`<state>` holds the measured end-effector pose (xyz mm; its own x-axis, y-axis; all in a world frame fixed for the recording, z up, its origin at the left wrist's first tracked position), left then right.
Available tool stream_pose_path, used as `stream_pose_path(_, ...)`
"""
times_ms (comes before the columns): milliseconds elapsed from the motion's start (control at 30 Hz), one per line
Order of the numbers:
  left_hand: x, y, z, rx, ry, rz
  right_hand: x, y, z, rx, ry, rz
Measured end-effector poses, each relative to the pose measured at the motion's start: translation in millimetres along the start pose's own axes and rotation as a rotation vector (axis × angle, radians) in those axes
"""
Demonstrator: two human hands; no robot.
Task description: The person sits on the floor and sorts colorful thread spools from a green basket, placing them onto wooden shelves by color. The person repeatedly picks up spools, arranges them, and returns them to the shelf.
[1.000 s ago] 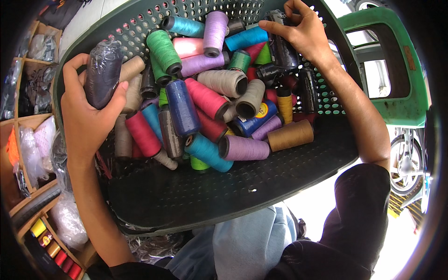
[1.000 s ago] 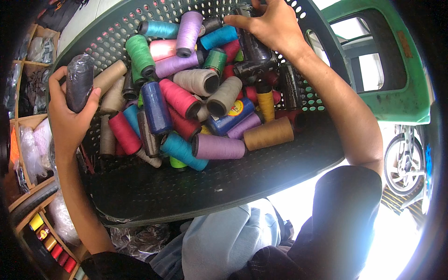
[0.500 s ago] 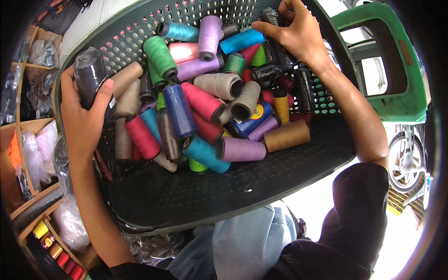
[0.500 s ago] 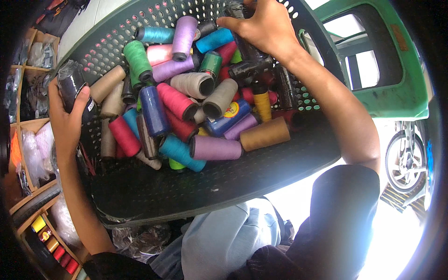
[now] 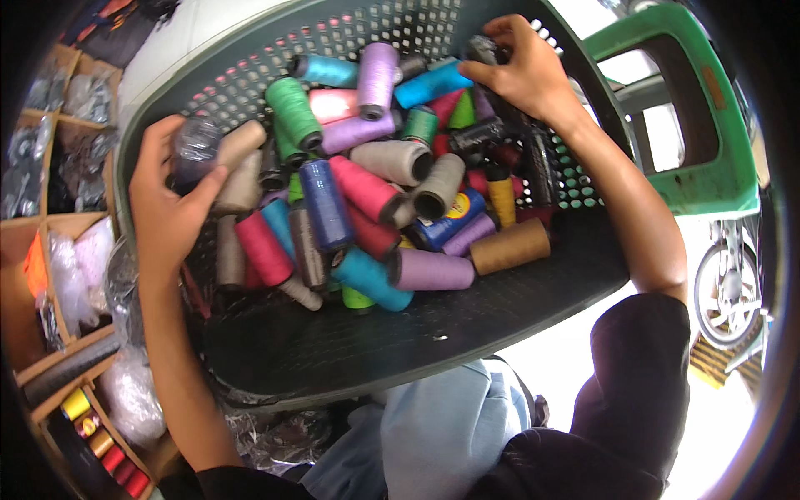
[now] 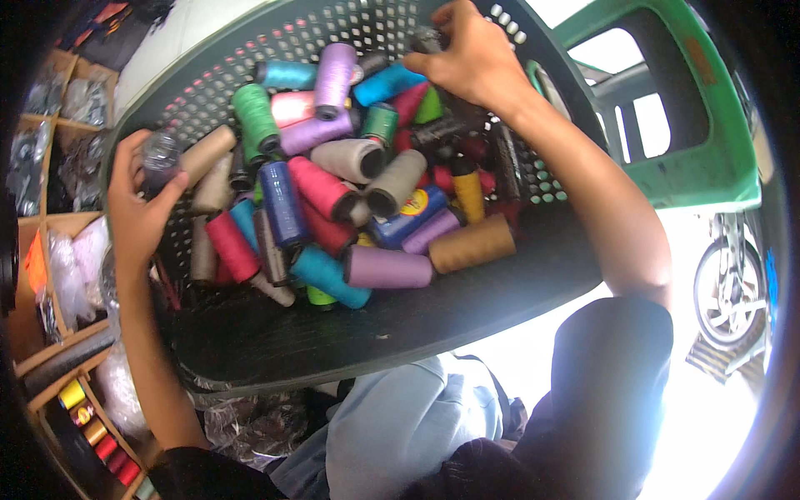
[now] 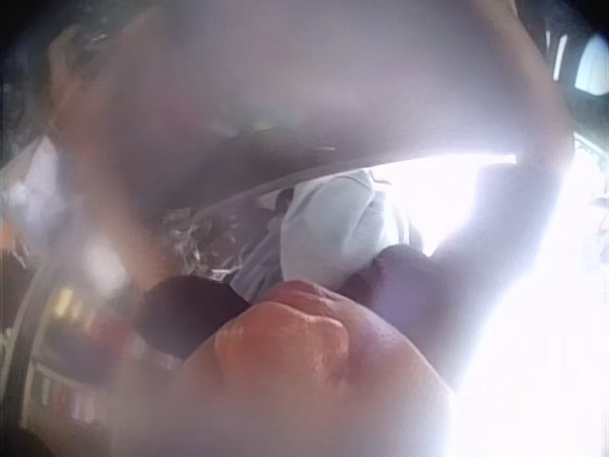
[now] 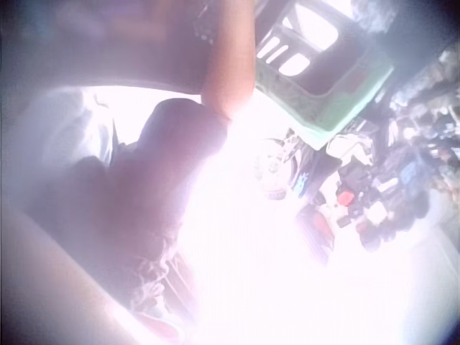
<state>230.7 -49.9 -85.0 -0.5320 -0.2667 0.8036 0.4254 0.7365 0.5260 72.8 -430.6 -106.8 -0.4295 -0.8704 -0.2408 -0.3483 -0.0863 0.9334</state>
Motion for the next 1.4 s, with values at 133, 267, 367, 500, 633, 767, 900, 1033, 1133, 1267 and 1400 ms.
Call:
stream_pose_path(133, 0, 0, -5, -0.004, -0.107, 0.070, -13, 4, 4, 0.020, 0.061, -0.113)
stream_pose_path(267, 0, 1, -9, 0.058, -0.037, 0.157, -20, 12, 13, 0.061, 0.076, -0.221)
stream_pose_path(367, -37, 10, -5, 0.031, 0.298, 0.548, -28, 4, 12, -0.032, 0.033, -0.291)
stream_pose_path(500, -29, 31, 12, 0.120, 0.408, 0.470, -34, -8, 18, -0.021, 0.161, -0.255)
stream_pose_path(633, 30, 69, 46, 0.162, 0.334, 0.490, -50, -3, 24, 0.010, 0.301, -0.244)
stream_pose_path(767, 73, 144, 99, 0.238, 0.240, 0.329, -42, 15, 27, 0.115, 0.257, -0.164)
stream_pose_path(900, 102, 237, 182, 0.465, 0.235, 0.300, -63, 20, 37, 0.199, 0.408, -0.071)
stream_pose_path(1033, 90, 303, 279, 0.598, 0.360, 0.365, -138, 44, 56, 0.315, 0.650, -0.072)
stream_pose_path(1133, 89, 330, 339, 0.659, 0.411, 0.391, -225, 74, 79, 0.382, 0.731, -0.144)
stream_pose_path(1267, 86, 352, 404, 0.689, 0.424, 0.351, -384, 113, 125, 0.378, 0.979, -0.300)
stream_pose_path(1400, 88, 370, 464, 0.685, 0.424, 0.269, -552, 146, 197, 0.370, 1.299, -0.421)
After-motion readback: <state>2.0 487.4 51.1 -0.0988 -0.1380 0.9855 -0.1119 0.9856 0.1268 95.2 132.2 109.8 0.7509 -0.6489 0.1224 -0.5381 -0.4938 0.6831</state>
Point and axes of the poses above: each hand's wrist, its own z-axis away from the middle knuckle, its own y-axis out of the back of the hand, x = y × z, the point moved 10 cm from there along -z, towards the middle knuckle, and after that the axes turned 9 degrees about z, right-handed, at the moved point
